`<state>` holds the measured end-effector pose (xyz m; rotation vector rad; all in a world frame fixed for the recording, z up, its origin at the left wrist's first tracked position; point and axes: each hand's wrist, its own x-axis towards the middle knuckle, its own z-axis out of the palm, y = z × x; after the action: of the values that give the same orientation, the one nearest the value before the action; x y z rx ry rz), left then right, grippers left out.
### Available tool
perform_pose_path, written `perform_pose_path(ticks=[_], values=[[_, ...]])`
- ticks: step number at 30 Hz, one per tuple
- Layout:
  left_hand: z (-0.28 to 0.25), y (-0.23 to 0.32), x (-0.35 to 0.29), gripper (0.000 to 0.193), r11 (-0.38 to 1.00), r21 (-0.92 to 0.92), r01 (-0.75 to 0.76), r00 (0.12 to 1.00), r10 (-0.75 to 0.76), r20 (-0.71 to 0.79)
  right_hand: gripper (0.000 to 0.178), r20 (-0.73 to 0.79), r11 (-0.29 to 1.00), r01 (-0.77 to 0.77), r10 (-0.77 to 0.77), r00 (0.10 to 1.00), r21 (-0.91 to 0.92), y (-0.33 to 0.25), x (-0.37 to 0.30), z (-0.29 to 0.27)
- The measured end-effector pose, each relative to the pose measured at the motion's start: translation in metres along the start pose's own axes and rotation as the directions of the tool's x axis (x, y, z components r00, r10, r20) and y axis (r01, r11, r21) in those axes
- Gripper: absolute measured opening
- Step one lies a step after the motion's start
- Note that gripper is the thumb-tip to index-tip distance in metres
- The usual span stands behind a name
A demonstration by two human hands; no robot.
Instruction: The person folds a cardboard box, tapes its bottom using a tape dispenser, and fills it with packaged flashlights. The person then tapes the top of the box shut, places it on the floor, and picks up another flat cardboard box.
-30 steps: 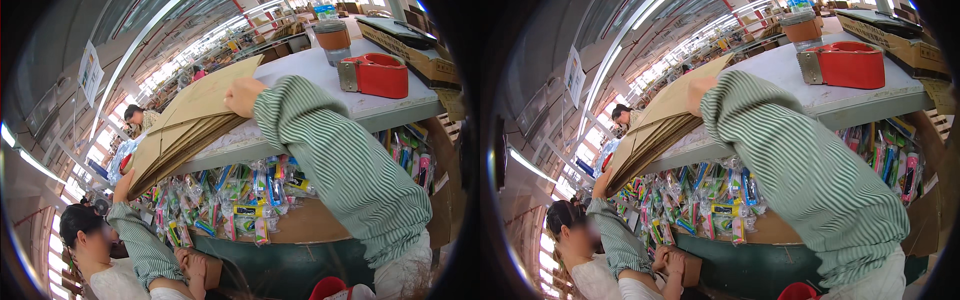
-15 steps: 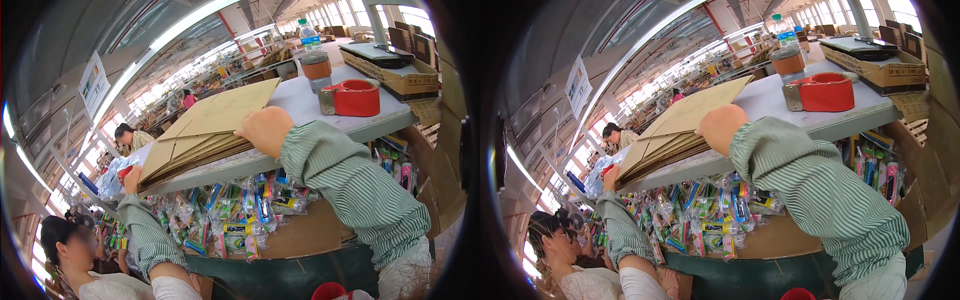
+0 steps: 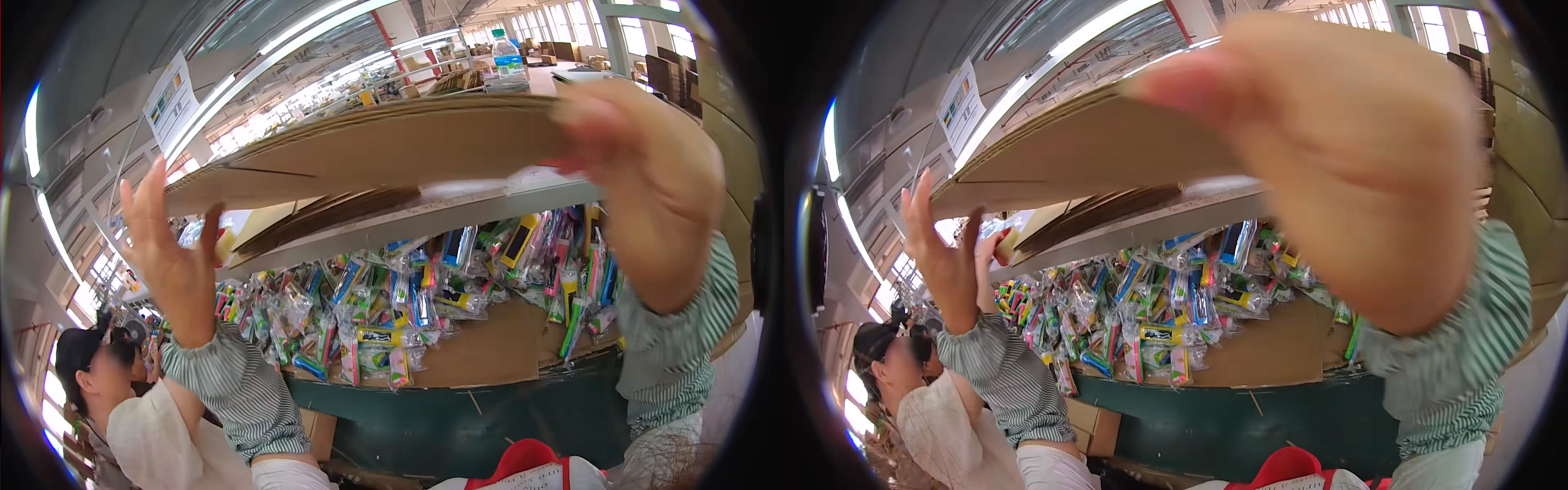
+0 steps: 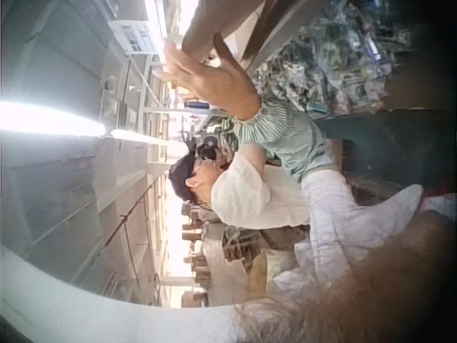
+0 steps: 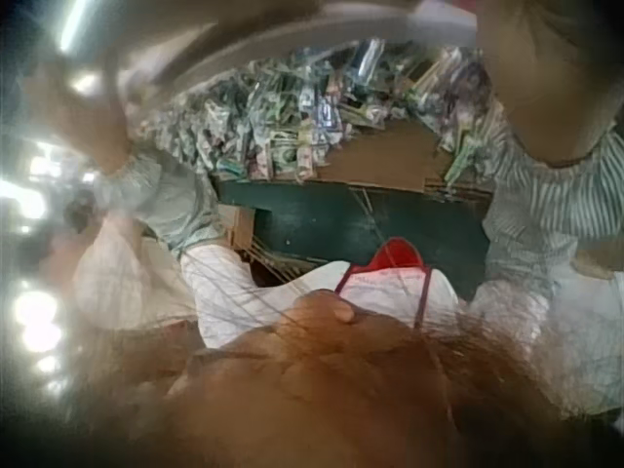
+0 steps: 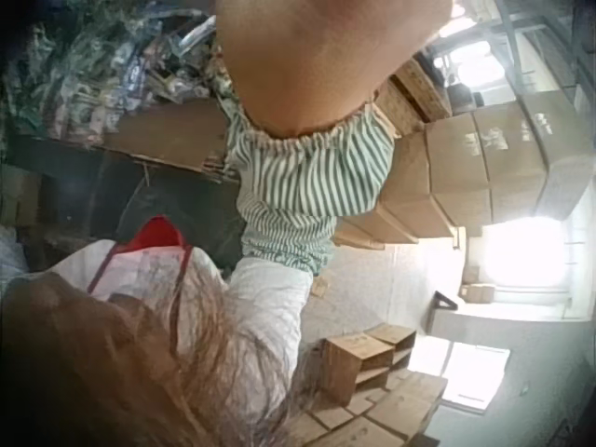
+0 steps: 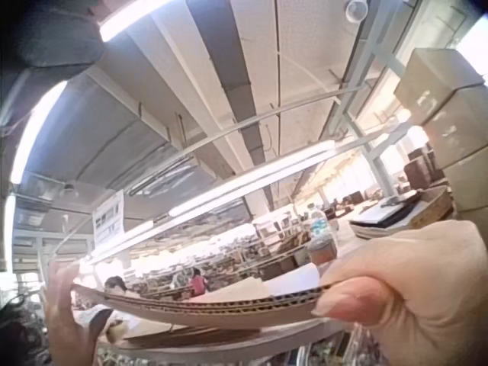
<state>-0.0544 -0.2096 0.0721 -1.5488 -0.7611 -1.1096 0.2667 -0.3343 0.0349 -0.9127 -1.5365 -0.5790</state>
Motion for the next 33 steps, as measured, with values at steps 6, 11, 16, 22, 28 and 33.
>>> perform_pose_path(ticks=[6,11,16,22,28,33], values=[[-0.115,0.052,-0.023,0.046,0.961,-0.272,0.048,0.976,0.012,0.216,0.047,0.119,0.926,-0.376,0.37,0.922,0.039,-0.016,-0.096,-0.137],[-0.127,0.154,-0.127,0.028,0.764,-0.641,0.07,0.694,0.425,0.581,0.035,0.349,0.481,-0.877,0.823,0.448,-0.011,0.011,-0.236,-0.176],[-0.146,0.257,-0.269,0.022,0.65,-0.669,0.361,0.459,0.5,0.734,0.016,0.424,0.209,-0.975,0.892,0.156,-0.081,0.021,-0.374,-0.195],[-0.144,0.246,-0.251,0.025,0.568,-0.735,0.37,0.344,0.651,0.676,0.032,0.355,0.151,-0.987,0.921,0.161,0.056,0.02,-0.411,-0.187],[-0.144,0.202,-0.292,0.034,0.474,-0.373,0.798,-0.06,0.677,0.733,0.05,0.399,0.141,-0.987,0.912,0.099,-0.078,0.044,-0.425,-0.182],[-0.149,0.202,-0.284,0.042,0.298,0.283,0.912,-0.41,0.63,0.659,0.071,0.654,0.365,-0.931,0.707,0.269,-0.011,0.057,-0.422,-0.193]])
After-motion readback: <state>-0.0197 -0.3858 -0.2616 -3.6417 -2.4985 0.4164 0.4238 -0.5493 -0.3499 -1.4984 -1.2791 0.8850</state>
